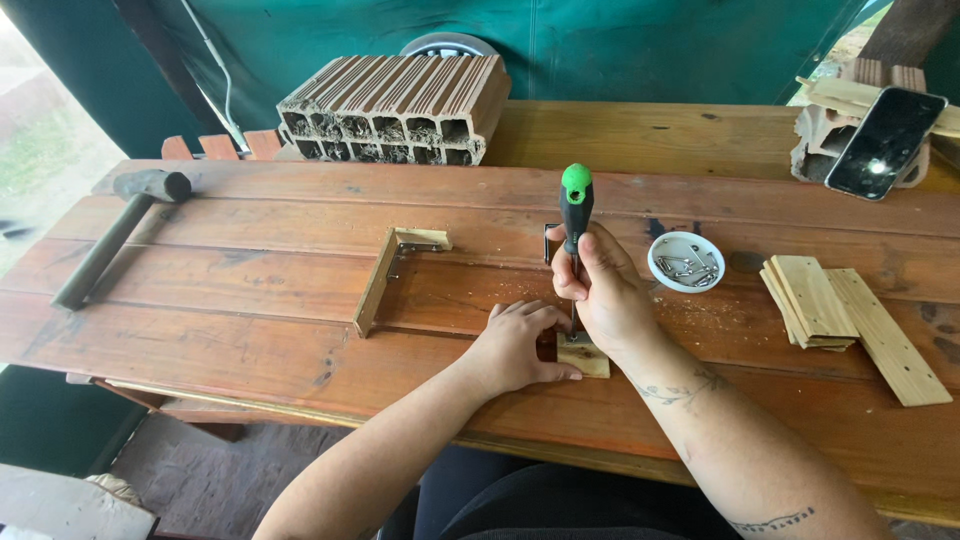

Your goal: The person assembles a small wooden frame by attaching metal brackets to wooden pieces using a screwdriver and screws. They position the brackets, insert screws, and tighten them to secure the components together.

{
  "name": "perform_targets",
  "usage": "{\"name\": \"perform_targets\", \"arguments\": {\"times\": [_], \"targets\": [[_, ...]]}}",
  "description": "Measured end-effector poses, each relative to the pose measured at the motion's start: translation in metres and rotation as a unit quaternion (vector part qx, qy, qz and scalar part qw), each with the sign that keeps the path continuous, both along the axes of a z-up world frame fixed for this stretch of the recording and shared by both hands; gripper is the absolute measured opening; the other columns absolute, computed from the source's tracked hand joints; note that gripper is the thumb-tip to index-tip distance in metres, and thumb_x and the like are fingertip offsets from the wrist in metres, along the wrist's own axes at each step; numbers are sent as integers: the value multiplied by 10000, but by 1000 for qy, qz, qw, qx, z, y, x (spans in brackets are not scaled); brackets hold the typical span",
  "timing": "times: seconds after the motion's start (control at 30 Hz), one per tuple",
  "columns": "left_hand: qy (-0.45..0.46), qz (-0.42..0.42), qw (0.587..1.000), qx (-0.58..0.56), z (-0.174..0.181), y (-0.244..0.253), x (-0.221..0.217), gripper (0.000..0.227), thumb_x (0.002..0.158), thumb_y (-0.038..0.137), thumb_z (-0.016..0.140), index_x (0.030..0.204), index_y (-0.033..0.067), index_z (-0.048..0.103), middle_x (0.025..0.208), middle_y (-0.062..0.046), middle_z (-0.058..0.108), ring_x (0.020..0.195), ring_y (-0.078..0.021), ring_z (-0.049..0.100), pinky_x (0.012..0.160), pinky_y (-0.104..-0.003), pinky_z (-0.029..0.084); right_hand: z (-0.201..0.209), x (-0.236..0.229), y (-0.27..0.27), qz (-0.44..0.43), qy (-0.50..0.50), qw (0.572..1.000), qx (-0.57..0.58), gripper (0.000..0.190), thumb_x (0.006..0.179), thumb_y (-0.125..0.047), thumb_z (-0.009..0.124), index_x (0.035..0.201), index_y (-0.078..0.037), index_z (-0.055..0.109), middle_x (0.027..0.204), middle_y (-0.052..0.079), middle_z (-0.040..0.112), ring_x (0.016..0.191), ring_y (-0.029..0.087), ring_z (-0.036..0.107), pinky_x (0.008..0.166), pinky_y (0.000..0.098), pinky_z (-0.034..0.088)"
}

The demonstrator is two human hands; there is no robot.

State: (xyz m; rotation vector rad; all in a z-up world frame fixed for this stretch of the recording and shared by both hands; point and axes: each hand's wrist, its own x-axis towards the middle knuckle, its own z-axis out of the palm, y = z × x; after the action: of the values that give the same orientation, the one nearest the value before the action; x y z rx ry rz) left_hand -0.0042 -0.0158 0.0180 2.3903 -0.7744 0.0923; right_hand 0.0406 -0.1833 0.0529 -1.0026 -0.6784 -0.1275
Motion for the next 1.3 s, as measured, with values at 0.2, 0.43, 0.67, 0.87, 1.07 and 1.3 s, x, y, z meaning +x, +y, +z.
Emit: {"name": "perform_targets", "arguments": {"times": [0.2,0.43,0.67,0.87,1.07,1.3], "targets": [[-11,-10,1000,19,1,2,-2,704,724,644,877,1275,266,654,1184,22,673,1159,-254,684,1048,-458,446,6,-11,2,-50,-10,999,17,254,1135,-183,575,1337,-99,445,756,44,511,562,42,336,528,202,311],[-24,-46,998,23,9,1,-2,696,801,680,815,1301,218,669,1227,-31,687,1213,-299,682,1038,-489,454,1,-9,1,-48,34,997,57,313,1165,-333,514,1299,-50,530,759,73,540,537,63,382,509,180,308],[-21,-20,994,103,10,0,-8,864,671,736,850,1353,256,623,1296,24,622,1265,-215,619,1083,-439,418,0,-12,-3,-39,16,997,59,391,1183,-323,410,1299,18,560,729,71,503,511,85,388,501,223,333],[-28,-16,995,95,5,-1,-7,796,730,683,835,1358,239,630,1293,14,619,1275,-225,615,1062,-438,420,-1,-13,-3,-43,-12,998,54,295,1155,-285,510,1315,-38,495,735,56,484,511,83,379,498,225,329],[-41,-16,996,81,7,2,-8,817,711,699,819,1367,249,635,1296,11,626,1271,-238,624,1059,-447,426,1,-8,-4,-20,30,997,61,374,1174,-339,474,1284,5,572,755,84,533,563,110,420,544,245,353],[-45,-23,995,87,7,4,-10,874,727,800,752,1388,245,617,1311,8,606,1295,-227,574,1045,-429,418,-6,-4,-5,19,47,993,106,461,1181,-446,388,1219,-38,598,648,-32,317,509,66,306,494,223,268]]}}
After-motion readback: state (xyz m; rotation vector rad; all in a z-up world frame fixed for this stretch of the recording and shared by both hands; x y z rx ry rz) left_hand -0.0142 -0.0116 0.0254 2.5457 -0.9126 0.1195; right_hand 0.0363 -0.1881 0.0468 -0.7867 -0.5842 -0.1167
